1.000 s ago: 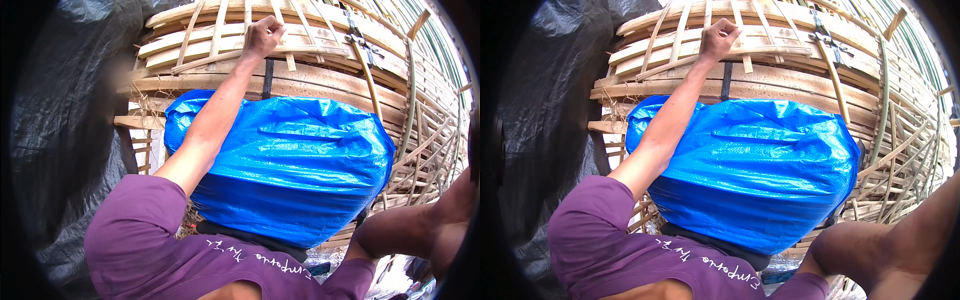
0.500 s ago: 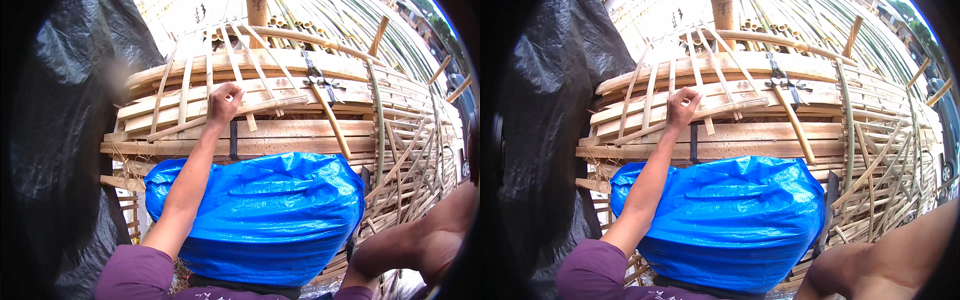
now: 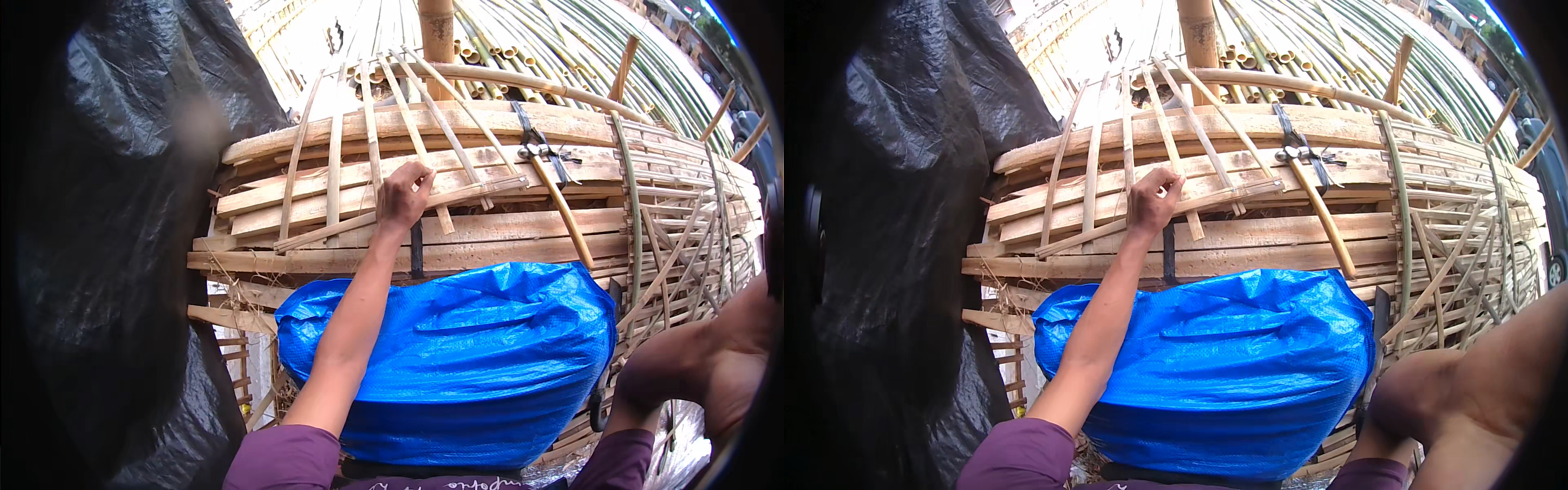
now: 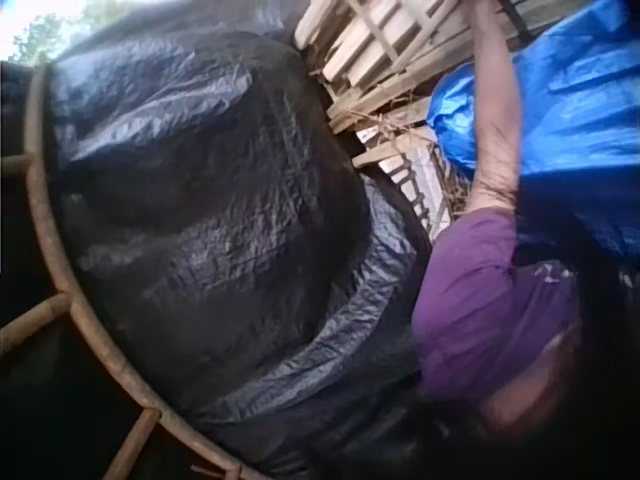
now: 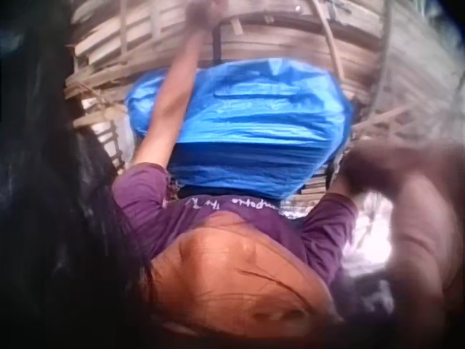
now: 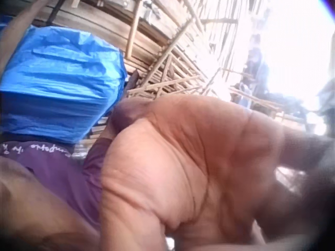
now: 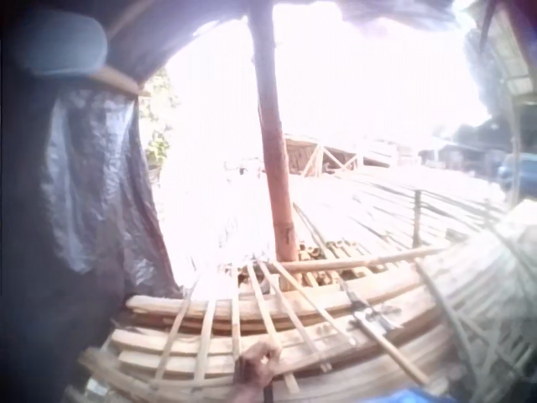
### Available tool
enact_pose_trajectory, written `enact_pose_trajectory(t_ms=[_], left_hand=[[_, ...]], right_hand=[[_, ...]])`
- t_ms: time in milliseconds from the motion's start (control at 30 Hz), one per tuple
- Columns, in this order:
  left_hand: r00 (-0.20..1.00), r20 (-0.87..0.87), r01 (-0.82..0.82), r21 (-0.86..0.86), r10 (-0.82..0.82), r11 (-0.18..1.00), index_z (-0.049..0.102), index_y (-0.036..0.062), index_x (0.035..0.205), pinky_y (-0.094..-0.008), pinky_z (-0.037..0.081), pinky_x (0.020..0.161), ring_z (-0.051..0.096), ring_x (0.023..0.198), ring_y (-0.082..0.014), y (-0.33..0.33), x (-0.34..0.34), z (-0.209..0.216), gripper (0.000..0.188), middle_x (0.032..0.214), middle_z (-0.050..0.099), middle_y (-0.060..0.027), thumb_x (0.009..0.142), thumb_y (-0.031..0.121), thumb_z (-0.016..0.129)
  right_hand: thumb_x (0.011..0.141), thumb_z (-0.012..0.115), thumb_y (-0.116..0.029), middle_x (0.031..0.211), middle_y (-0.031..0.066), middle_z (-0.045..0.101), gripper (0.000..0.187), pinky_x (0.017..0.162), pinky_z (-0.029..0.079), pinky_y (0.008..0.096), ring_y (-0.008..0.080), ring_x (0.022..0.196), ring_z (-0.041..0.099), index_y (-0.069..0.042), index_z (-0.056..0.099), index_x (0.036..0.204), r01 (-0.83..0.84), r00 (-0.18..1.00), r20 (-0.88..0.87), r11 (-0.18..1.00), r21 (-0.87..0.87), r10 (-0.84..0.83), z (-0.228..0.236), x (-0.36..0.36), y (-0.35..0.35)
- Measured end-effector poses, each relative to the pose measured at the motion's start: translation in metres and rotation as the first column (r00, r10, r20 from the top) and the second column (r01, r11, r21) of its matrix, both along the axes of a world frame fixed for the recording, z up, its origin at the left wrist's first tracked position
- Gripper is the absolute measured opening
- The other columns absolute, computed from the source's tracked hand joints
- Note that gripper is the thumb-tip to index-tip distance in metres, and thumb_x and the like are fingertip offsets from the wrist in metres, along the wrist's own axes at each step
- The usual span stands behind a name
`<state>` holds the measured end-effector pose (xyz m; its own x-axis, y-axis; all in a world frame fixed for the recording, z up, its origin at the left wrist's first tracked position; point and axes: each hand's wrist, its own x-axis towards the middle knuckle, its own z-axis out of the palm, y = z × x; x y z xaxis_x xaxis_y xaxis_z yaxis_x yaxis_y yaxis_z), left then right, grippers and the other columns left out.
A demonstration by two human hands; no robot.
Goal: The person positions bamboo strips over a wooden frame and drives nails into the bamboo strips using a hammer.
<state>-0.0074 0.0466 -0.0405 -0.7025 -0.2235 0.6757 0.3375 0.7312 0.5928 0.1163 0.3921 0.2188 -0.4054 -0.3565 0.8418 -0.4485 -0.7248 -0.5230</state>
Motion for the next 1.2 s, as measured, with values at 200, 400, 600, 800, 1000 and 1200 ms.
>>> enact_pose_trajectory(t_ms=[200,400,600,800,1000,1200], left_hand=[[0.999,0.036,0.016,-0.012,-0.016,1.0,0.064,0.0058,0.081,-0.0353,0.051,0.06,0.067,0.068,-0.0233,-0.005,0.013,0.0,0.01,0.077,0.067,-0.0096,0.084,0.011,0.072],[0.995,0.099,-0.021,-0.053,0.026,0.998,0.067,0.0077,0.084,-0.0387,0.053,0.062,0.068,0.072,-0.026,-0.002,0.014,-0.007,0.008,0.081,0.068,-0.0087,0.085,0.015,0.07],[0.993,0.114,-0.019,-0.022,0.021,1.0,0.067,0.0059,0.084,-0.0402,0.054,0.067,0.069,0.079,-0.0303,-0.003,0.008,-0.001,0.01,0.085,0.07,-0.012,0.085,0.015,0.069],[0.993,0.114,-0.022,-0.037,0.026,0.999,0.067,0.0071,0.085,-0.0404,0.054,0.067,0.07,0.078,-0.029,-0.003,0.009,-0.004,0.009,0.087,0.071,-0.0105,0.084,0.016,0.07],[0.991,0.127,-0.029,-0.025,0.032,0.999,0.067,0.0077,0.083,-0.0405,0.054,0.067,0.069,0.076,-0.0281,-0.006,0.01,-0.003,0.009,0.084,0.071,-0.0104,0.084,0.016,0.07],[0.996,0.092,0.0,-0.063,0.006,0.998,0.066,0.0086,0.088,-0.0415,0.053,0.067,0.068,0.078,-0.032,0.0,0.013,-0.013,0.008,0.085,0.07,-0.01,0.085,0.016,0.069]], right_hand=[[0.09,0.066,-0.018,0.093,0.0011,0.066,0.02,0.069,0.052,0.0288,0.0169,0.082,0.063,-0.01,0.06,0.107,0.03,0.999,-0.035,0.998,0.06,-0.028,0.012,0.005,-0.002],[0.091,0.065,-0.019,0.094,0.0017,0.066,0.023,0.07,0.053,0.0295,0.0181,0.082,0.063,-0.01,0.059,0.11,0.036,0.998,-0.049,0.995,0.095,-0.031,0.021,0.015,0.003],[0.092,0.064,-0.02,0.096,0.0022,0.066,0.025,0.07,0.054,0.0302,0.0193,0.083,0.064,-0.01,0.058,0.114,0.035,0.999,-0.03,0.986,0.162,-0.031,0.022,0.025,-0.005],[0.093,0.063,-0.022,0.097,0.0028,0.066,0.027,0.07,0.054,0.0309,0.0206,0.084,0.064,-0.009,0.057,0.117,0.043,0.999,-0.021,0.961,0.271,-0.039,0.023,0.038,-0.014],[0.094,0.061,-0.023,0.099,0.0034,0.066,0.029,0.071,0.055,0.0316,0.0218,0.085,0.064,-0.009,0.056,0.12,0.07,0.998,-0.023,0.92,0.386,-0.066,0.025,0.051,-0.025],[0.095,0.06,-0.024,0.1,0.004,0.066,0.032,0.071,0.056,0.0323,0.023,0.086,0.065,-0.009,0.056,0.123,0.078,0.994,0.03,0.864,0.497,-0.107,0.008,0.075,-0.026]])
